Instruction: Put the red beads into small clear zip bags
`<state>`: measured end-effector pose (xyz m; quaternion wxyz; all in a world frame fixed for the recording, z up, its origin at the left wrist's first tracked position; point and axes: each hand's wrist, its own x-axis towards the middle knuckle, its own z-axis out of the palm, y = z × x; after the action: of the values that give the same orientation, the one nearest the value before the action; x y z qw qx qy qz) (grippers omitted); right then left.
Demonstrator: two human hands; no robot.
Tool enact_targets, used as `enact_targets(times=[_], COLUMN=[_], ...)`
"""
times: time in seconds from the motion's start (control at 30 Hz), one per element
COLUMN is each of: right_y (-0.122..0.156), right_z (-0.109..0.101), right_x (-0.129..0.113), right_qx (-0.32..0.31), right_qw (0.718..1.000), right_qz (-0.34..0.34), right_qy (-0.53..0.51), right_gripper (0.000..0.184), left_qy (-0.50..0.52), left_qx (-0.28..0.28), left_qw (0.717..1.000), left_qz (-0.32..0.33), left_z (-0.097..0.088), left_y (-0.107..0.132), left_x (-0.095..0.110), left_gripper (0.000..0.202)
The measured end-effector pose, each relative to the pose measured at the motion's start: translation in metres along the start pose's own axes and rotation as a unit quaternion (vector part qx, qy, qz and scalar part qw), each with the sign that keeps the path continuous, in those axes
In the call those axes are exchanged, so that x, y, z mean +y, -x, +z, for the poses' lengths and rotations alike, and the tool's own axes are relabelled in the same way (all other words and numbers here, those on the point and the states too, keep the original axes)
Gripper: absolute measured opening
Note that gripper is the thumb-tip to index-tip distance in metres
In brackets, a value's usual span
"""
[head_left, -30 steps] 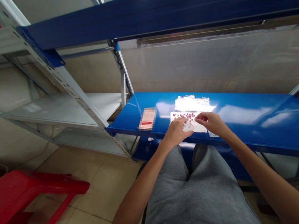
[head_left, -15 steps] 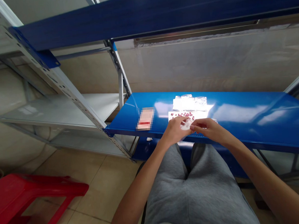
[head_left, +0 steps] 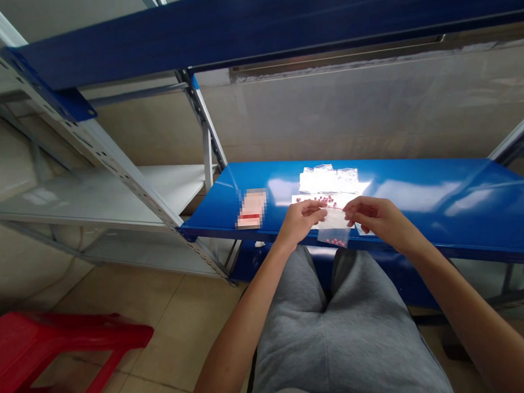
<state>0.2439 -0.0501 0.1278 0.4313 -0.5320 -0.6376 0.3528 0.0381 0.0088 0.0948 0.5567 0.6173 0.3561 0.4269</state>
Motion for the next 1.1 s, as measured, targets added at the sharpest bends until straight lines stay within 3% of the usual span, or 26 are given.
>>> enact_targets(times=[0.27, 0.4, 0.57, 0.83, 1.1], right_y=[0.007, 0.005, 0.003, 0.003, 0.003], right_z=[-0.004, -0.006, -0.006, -0.006, -0.005], right_x=[-0.004, 0.001, 0.01, 0.01, 0.009], right_qx=[-0.008, -0.004, 0.014, 0.042, 0.051], right_qw=[1.0, 1.0, 1.0, 0.997, 0.995], right_qz=[0.001, 0.008, 0.015, -0.002, -0.002], right_qy=[0.002, -0.006, 0.018, 0.057, 0.086], right_gripper=[0.038, 0.045, 0.039, 0.044, 0.037], left_qy=[-0.072, -0.056, -0.047, -0.159, -0.217], left_qx=[-0.034, -0.022, -0.012, -0.005, 0.02], left_qw=[0.996, 0.997, 0.998, 0.985, 0.971], left_qz=[0.04, 0.042, 0.038, 0.064, 0.097], left_z=[-0.001, 0.0, 0.002, 0.003, 0.009], left_y=[-0.002, 0.0, 0.002, 0.003, 0.007], left_x=[-0.004, -0.001, 0.002, 0.0, 0.009], left_gripper=[0.028, 0.027, 0.028, 0.022, 0.016])
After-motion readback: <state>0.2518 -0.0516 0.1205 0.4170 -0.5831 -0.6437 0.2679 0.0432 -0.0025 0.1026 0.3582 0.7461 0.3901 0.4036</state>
